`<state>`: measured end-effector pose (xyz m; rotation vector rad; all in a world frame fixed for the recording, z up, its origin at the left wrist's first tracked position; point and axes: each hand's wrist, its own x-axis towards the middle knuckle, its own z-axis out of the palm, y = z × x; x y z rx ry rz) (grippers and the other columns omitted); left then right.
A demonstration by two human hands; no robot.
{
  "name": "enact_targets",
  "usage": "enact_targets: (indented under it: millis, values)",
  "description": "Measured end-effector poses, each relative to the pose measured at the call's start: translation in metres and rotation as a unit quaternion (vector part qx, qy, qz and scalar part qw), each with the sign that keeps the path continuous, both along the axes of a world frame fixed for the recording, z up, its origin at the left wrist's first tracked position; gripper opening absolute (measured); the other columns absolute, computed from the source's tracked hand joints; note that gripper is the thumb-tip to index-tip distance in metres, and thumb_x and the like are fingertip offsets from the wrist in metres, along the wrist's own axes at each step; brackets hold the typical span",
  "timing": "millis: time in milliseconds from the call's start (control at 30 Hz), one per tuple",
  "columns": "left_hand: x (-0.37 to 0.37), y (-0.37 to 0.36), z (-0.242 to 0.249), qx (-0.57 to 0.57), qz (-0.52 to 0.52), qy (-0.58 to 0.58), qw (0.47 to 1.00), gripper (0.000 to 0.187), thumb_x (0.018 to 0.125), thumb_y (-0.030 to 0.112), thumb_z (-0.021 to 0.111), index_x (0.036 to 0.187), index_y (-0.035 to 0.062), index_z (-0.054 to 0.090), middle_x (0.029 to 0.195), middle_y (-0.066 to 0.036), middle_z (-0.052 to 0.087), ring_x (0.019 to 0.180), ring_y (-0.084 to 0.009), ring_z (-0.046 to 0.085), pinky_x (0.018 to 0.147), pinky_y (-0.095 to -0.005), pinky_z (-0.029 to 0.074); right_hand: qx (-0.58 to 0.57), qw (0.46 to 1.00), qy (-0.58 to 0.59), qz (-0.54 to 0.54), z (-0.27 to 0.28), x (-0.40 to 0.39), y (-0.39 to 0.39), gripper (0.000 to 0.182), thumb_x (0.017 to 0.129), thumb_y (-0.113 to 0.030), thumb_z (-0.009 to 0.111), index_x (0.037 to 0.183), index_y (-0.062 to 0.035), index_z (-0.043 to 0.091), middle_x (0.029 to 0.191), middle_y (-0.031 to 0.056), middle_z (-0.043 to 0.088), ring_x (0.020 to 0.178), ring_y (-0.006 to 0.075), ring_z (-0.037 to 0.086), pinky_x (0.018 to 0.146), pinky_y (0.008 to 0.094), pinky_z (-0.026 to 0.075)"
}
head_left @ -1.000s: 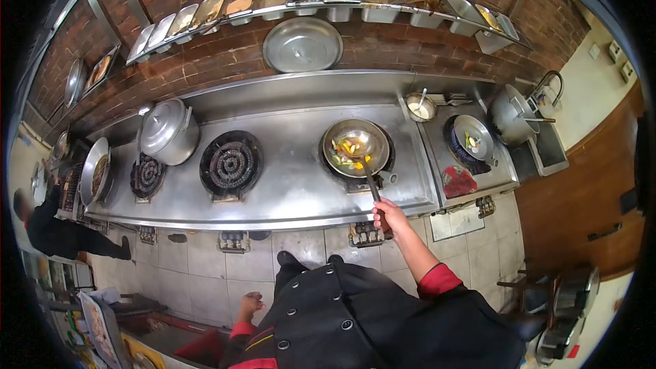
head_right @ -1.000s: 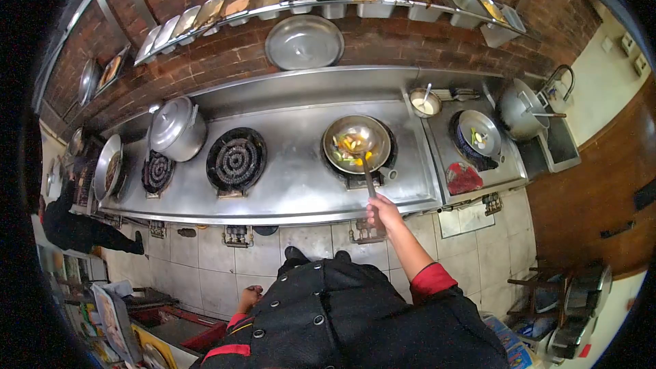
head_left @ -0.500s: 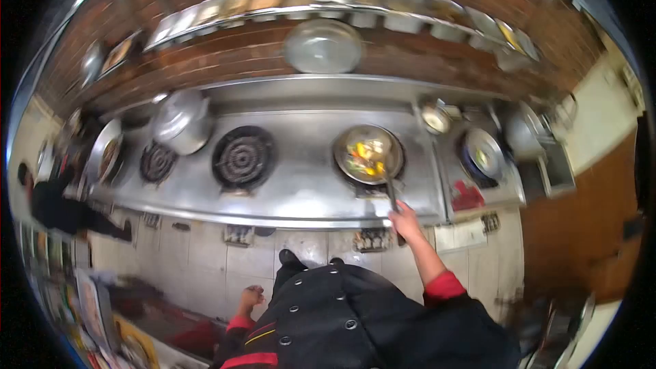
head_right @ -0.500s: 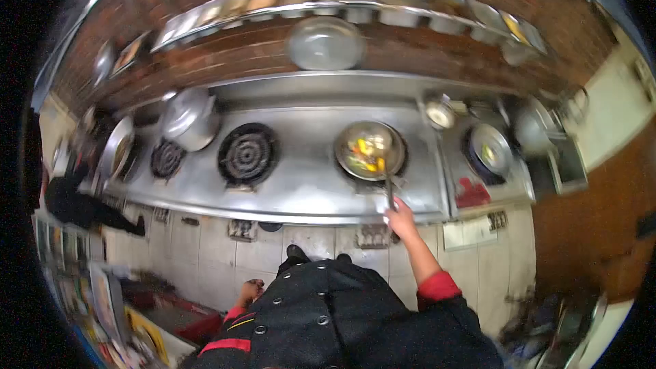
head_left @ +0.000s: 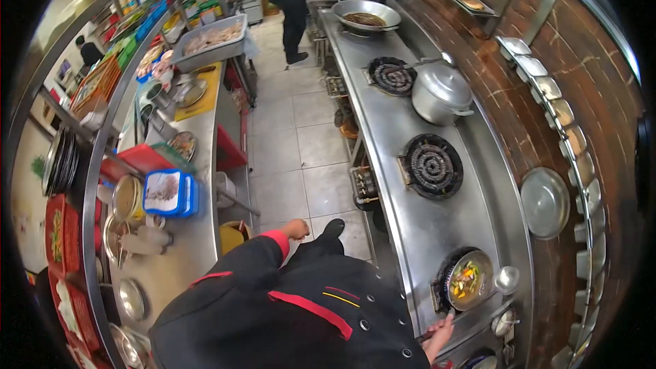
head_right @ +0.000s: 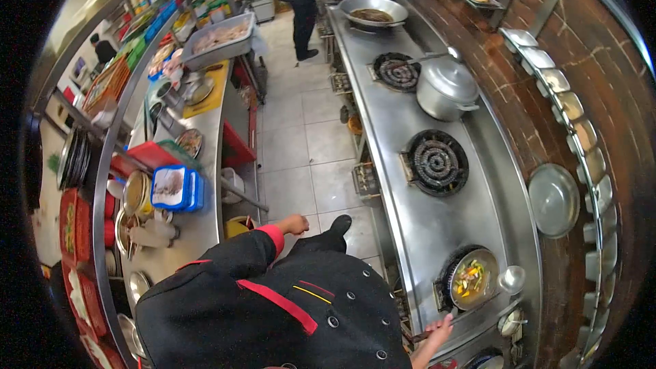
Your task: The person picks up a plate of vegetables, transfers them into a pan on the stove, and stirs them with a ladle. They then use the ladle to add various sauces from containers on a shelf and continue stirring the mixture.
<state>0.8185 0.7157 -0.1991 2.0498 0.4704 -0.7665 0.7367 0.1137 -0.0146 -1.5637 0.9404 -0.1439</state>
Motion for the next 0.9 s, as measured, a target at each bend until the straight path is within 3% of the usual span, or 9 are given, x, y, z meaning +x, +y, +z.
enact_targets:
  millis: [67,133,233,367,533,667,733,800,900]
  values:
    - [-0.02,0.011,0.011,0.103,-0.165,0.034,0.98,0.03,0.088,0.025,0.057,0.075,0.0005,0.068,0.07,-0.01,0.069,0.053,-0.0208,0.065,0.052,-0.0379,0.054,0.38,0.907,-0.167,-0.072,0.038,0.026,0.021,0.023,0.097,-0.037,0.058,0.095,-0.0143,0.054,0.056,-0.0055,0.034,0.041,0.004,0.035,0.034,0.0214,0.031]
    - [-0.04,0.022,0.015,0.094,-0.123,0.032,0.987,0.03,0.087,0.026,0.057,0.074,0.0012,0.069,0.069,-0.01,0.069,0.053,-0.0212,0.065,0.053,-0.0387,0.053,0.357,0.921,-0.15,0.032,0.058,0.037,0.056,0.033,0.1,-0.04,0.054,0.077,-0.017,0.046,0.056,-0.0072,0.033,0.041,0.0042,0.03,0.035,0.02,0.032]
    - [-0.069,0.05,-0.014,0.104,-0.111,0.018,0.988,0.027,0.088,0.027,0.057,0.084,0.0029,0.069,0.07,-0.011,0.068,0.053,-0.0238,0.064,0.055,-0.0399,0.052,0.432,0.884,-0.136,0.117,0.004,0.053,0.06,0.007,0.101,-0.027,0.052,0.099,-0.0201,0.052,0.058,-0.0071,0.034,0.042,0.0033,0.032,0.036,0.0211,0.032]
    - [-0.094,0.077,-0.022,0.102,-0.096,-0.05,0.989,0.027,0.09,0.027,0.056,0.095,0.0044,0.069,0.069,-0.009,0.067,0.053,-0.026,0.063,0.058,-0.0402,0.051,0.454,0.861,-0.09,0.209,0.045,0.077,0.121,0.004,0.1,-0.023,0.054,0.1,-0.019,0.052,0.056,-0.006,0.034,0.038,0.0046,0.031,0.034,0.0214,0.029]
    - [-0.089,0.076,0.03,0.055,0.055,-0.001,0.997,0.029,0.088,0.026,0.055,0.077,0.0024,0.068,0.066,-0.007,0.068,0.055,-0.019,0.065,0.056,-0.0364,0.052,0.296,0.87,0.065,0.388,0.065,0.1,0.186,0.01,0.094,-0.016,0.06,0.099,-0.0139,0.052,0.055,-0.0062,0.035,0.039,0.0063,0.032,0.034,0.0225,0.027]
    - [-0.071,0.079,0.061,0.001,0.178,-0.089,0.98,0.023,0.087,0.022,0.059,0.092,0.0024,0.068,0.07,-0.009,0.069,0.058,-0.0206,0.066,0.058,-0.0369,0.053,0.085,0.821,0.062,0.561,0.068,0.123,0.233,0.008,0.092,-0.016,0.065,0.091,-0.0094,0.06,0.059,-0.0075,0.045,0.045,0.0034,0.035,0.041,0.0235,0.027]
    - [-0.065,0.086,0.093,-0.065,0.267,-0.154,0.949,0.022,0.085,0.021,0.061,0.096,0.0028,0.067,0.072,-0.01,0.069,0.06,-0.0225,0.067,0.06,-0.0374,0.053,0.099,0.809,0.074,0.574,0.07,0.137,0.256,0.01,0.091,-0.017,0.067,0.09,-0.0092,0.063,0.061,-0.0072,0.049,0.047,0.0029,0.038,0.043,0.0225,0.028]
    - [-0.066,0.103,0.129,0.149,0.239,-0.292,0.914,0.021,0.082,0.018,0.063,0.099,0.0047,0.067,0.076,-0.011,0.067,0.071,-0.0279,0.067,0.067,-0.0392,0.053,0.049,0.778,0.103,0.618,0.064,0.155,0.28,0.01,0.09,-0.017,0.068,0.091,-0.0091,0.062,0.06,-0.0065,0.05,0.046,0.004,0.041,0.042,0.0219,0.03]
    - [-0.087,0.146,0.2,0.203,0.315,-0.323,0.869,0.021,0.08,0.016,0.065,0.098,0.0059,0.066,0.081,-0.012,0.065,0.078,-0.0321,0.065,0.072,-0.0409,0.052,0.038,0.722,0.134,0.678,0.078,0.184,0.335,0.011,0.09,-0.016,0.068,0.092,-0.0082,0.061,0.058,-0.0049,0.049,0.043,0.0058,0.043,0.04,0.0227,0.033]
